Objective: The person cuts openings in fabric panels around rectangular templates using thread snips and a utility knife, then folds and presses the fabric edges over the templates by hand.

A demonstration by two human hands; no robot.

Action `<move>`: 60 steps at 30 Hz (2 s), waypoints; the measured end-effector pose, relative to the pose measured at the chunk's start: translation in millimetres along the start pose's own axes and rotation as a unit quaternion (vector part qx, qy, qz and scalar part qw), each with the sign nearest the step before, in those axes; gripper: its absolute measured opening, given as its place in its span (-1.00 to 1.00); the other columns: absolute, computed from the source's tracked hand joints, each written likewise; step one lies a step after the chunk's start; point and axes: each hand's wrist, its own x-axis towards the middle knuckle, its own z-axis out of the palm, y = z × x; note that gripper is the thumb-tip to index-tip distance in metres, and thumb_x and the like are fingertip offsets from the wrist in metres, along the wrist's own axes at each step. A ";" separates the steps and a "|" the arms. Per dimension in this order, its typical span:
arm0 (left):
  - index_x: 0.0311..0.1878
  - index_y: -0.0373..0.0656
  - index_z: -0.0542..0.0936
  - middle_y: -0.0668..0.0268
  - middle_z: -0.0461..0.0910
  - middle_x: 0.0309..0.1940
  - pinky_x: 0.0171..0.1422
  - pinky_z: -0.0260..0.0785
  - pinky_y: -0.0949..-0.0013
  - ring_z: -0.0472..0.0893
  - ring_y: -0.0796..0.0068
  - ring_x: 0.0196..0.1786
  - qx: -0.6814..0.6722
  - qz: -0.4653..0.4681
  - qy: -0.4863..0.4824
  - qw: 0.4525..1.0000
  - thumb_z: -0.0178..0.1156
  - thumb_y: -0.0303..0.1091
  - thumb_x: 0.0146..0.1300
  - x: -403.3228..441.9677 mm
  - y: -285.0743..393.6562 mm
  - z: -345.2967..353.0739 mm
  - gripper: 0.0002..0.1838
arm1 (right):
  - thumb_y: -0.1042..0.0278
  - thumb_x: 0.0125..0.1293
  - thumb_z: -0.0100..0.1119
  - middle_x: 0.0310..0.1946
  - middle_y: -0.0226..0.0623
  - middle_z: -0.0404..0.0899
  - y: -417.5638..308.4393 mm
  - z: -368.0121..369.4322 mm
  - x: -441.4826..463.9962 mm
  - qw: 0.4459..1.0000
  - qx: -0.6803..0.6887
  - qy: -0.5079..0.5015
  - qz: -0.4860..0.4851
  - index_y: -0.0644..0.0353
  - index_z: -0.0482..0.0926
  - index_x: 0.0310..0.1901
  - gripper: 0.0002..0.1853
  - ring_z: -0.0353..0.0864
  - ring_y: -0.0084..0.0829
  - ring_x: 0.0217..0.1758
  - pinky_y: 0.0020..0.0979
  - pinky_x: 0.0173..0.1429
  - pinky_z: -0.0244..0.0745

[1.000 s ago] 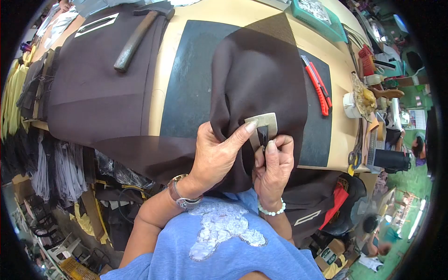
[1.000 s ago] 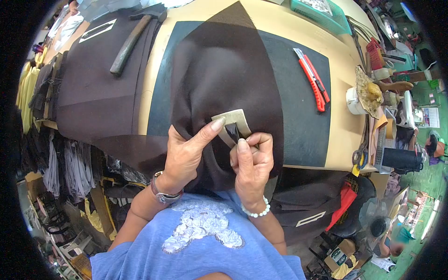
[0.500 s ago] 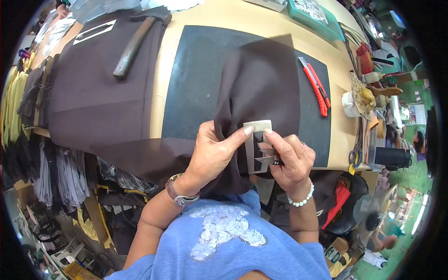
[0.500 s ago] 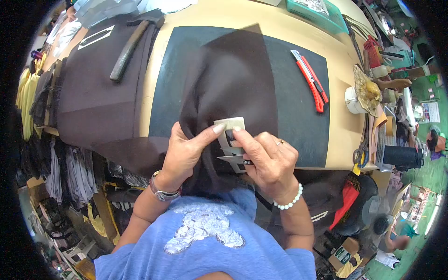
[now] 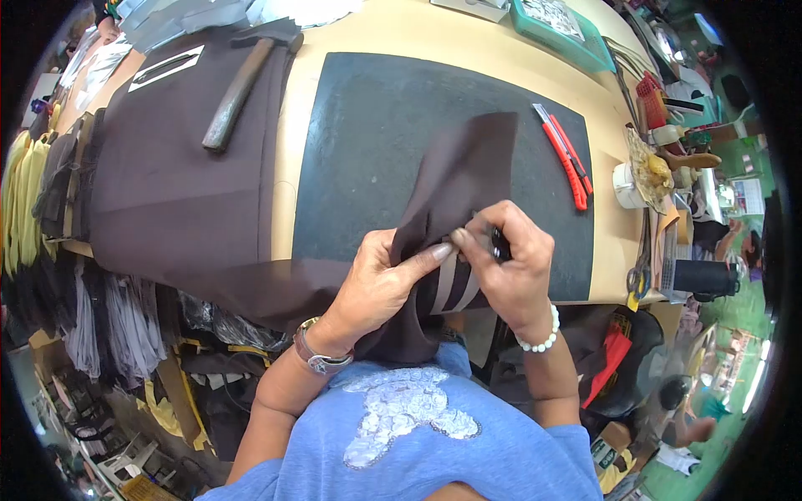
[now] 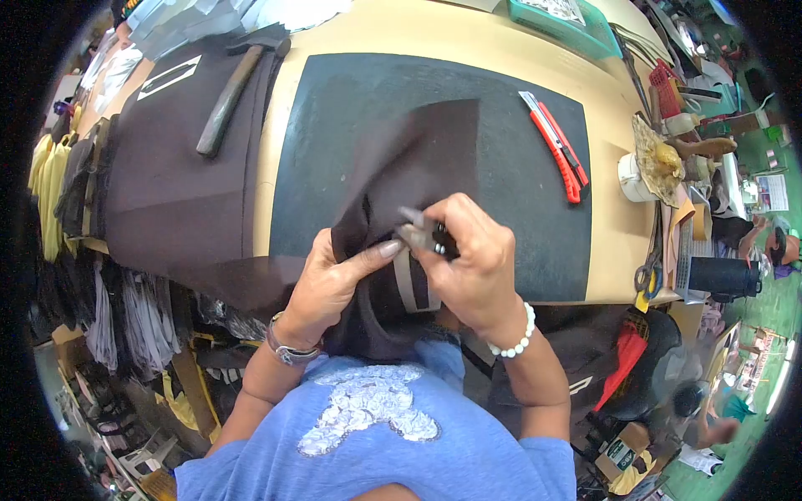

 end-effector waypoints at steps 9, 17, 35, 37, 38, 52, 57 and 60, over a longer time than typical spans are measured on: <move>0.00 -0.39 0.50 0.17 0.62 -0.13 0.06 0.45 0.43 0.61 0.50 -0.10 -0.053 0.018 0.132 0.990 0.20 -0.46 0.25 -3.1 17.8 -3.3 -0.70 | 0.40 0.14 0.29 -0.35 -0.32 0.63 3.2 -4.6 -15.9 0.949 0.219 0.015 0.225 0.36 0.57 -0.14 -0.72 0.53 -0.62 -0.25 -0.52 -0.15 0.43; 0.35 -0.24 0.22 0.09 0.17 0.37 0.48 -0.11 0.02 0.12 0.14 0.44 0.657 0.322 0.143 0.667 0.41 -0.39 -0.13 -7.2 91.7 -31.8 -0.10 | 0.63 -0.09 0.22 -0.43 -0.24 0.59 -5.7 -9.1 -29.8 0.999 -0.028 -0.020 0.005 0.28 0.56 -0.27 -0.74 0.59 -0.38 -0.54 -0.42 -0.44 0.44; -0.08 -0.32 0.53 -0.01 0.57 -0.19 -0.04 0.39 0.20 0.56 0.17 -0.11 0.877 -0.048 0.431 0.205 0.15 -0.38 0.14 -127.1 428.0 -261.0 -0.71 | 0.29 0.42 -0.05 -0.42 -0.47 0.43 38.2 6.1 -38.2 0.916 0.329 0.148 0.175 0.27 0.44 0.13 -0.66 0.19 -0.77 -0.54 -0.69 -0.49 0.14; -0.08 -0.35 0.52 0.02 0.56 -0.14 -0.03 0.38 0.25 0.55 0.21 -0.10 0.846 -0.080 0.374 0.372 0.16 -0.35 0.10 -120.4 406.3 -254.2 -0.66 | 0.30 0.43 -0.08 -0.44 -0.48 0.42 39.7 8.4 -38.6 0.921 0.319 0.160 0.158 0.26 0.43 0.14 -0.66 0.17 -0.79 -0.55 -0.70 -0.49 0.11; -0.08 -0.36 0.52 0.04 0.55 -0.12 -0.03 0.38 0.28 0.54 0.22 -0.10 0.819 -0.095 0.340 0.453 0.17 -0.34 0.08 -117.0 392.3 -247.8 -0.64 | 0.30 0.44 -0.09 -0.44 -0.48 0.41 39.7 8.9 -38.9 0.923 0.312 0.167 0.150 0.25 0.42 0.15 -0.67 0.16 -0.79 -0.55 -0.71 -0.50 0.10; 0.01 -0.28 0.48 0.30 0.60 -0.11 0.06 0.42 0.43 0.58 0.54 -0.08 -0.127 0.042 0.101 0.986 0.17 -0.46 0.27 14.6 -30.7 24.3 -0.74 | 0.28 0.45 -0.11 -0.49 -0.45 0.44 -22.0 12.1 -51.1 0.850 0.465 0.091 0.229 0.30 0.29 0.14 -0.66 0.25 -0.79 -0.59 -0.74 -0.53 0.17; -0.06 -0.28 0.54 0.35 0.61 -0.16 -0.01 0.41 0.49 0.56 0.64 -0.15 -0.067 0.103 0.143 0.982 0.15 -0.38 0.31 13.1 -20.7 19.6 -0.78 | 0.25 0.46 -0.11 -0.52 -0.49 0.41 -9.2 31.6 -55.0 0.853 0.438 0.104 0.266 0.24 0.29 0.03 -0.74 0.18 -0.82 -0.60 -0.73 -0.55 0.11; -0.10 -0.25 0.58 0.36 0.62 -0.17 -0.03 0.40 0.50 0.55 0.65 -0.16 -0.080 0.112 0.132 0.982 0.18 -0.35 0.29 20.5 -13.0 14.2 -0.81 | 0.23 0.46 -0.11 -0.52 -0.48 0.41 -10.4 29.0 -51.6 0.853 0.425 0.086 0.290 0.23 0.30 0.01 -0.74 0.18 -0.81 -0.61 -0.73 -0.56 0.12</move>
